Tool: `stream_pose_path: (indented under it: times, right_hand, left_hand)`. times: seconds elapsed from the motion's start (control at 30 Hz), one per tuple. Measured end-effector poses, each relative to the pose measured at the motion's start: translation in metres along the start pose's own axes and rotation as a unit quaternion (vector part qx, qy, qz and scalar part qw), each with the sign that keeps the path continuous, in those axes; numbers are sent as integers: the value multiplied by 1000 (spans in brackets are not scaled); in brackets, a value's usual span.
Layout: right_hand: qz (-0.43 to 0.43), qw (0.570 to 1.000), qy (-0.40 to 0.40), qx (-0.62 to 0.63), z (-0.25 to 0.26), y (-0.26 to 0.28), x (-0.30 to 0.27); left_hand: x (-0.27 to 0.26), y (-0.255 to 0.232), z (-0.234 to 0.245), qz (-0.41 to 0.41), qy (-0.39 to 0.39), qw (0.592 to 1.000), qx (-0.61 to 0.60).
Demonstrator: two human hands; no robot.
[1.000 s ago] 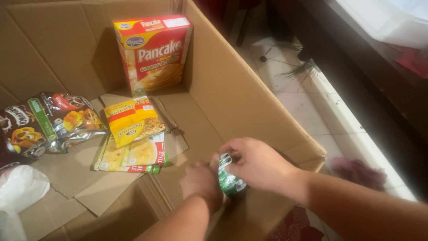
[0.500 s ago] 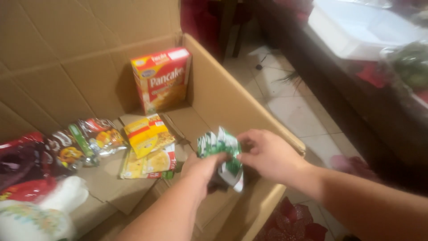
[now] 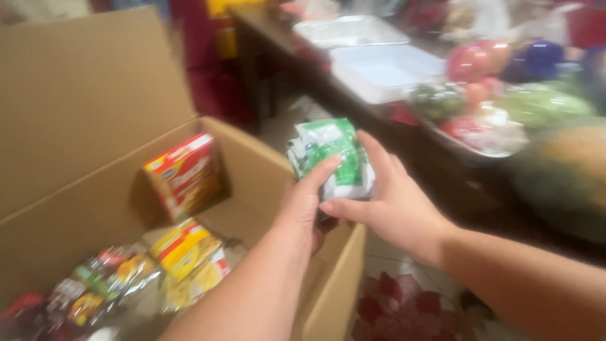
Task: The person unpacks a cardboard box filled with groceries and places the items onto a table. The person removes items one by one, including seaweed snacks, bread, vegetables, fruits, and packaged food items, and arranges them on the table.
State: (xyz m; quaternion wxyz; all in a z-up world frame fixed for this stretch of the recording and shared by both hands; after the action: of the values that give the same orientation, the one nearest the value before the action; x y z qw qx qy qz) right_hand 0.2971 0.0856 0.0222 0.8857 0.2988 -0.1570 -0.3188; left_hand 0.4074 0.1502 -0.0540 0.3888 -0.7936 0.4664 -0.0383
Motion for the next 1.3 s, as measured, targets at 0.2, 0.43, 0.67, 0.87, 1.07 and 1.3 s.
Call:
stream_pose_path:
  times: [0.2, 0.43, 0.67, 0.87, 1.07, 1.3]
  right_hand:
    - [65, 985, -158, -34, 69, -33, -24]
    - [-26, 948, -293, 118, 146, -81, -58]
    - [-75, 903, -354, 231, 219, -120, -88]
    - [-102, 878, -385, 267, 266, -168, -112]
    - [-94, 865, -394, 295, 296, -216, -121]
    - [-173, 830, -428, 312, 326, -252, -124]
  left_hand:
    - [-5, 23, -87, 13, 72, 997, 24]
    - [-19, 66, -189, 66, 193, 979, 28]
    - [-40, 104, -273, 46, 331, 942, 31]
    - [-51, 152, -321, 62, 351, 929, 100]
    - [-52, 190, -366, 55, 382, 917, 103]
    - [-50, 221, -399, 74, 367, 917, 137]
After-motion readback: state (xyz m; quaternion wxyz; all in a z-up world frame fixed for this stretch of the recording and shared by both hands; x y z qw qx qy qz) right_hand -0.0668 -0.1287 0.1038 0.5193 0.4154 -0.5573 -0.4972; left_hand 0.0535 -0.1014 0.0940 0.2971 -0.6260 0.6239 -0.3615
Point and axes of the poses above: each hand's wrist, its own x-axis towards the middle knuckle, its own z-axis out of the back of the hand, y = z × x, the point moved 6 cm from there along x, towards the middle knuckle, and after that the axes turned 10 degrees about -x, right-handed, at the moved point
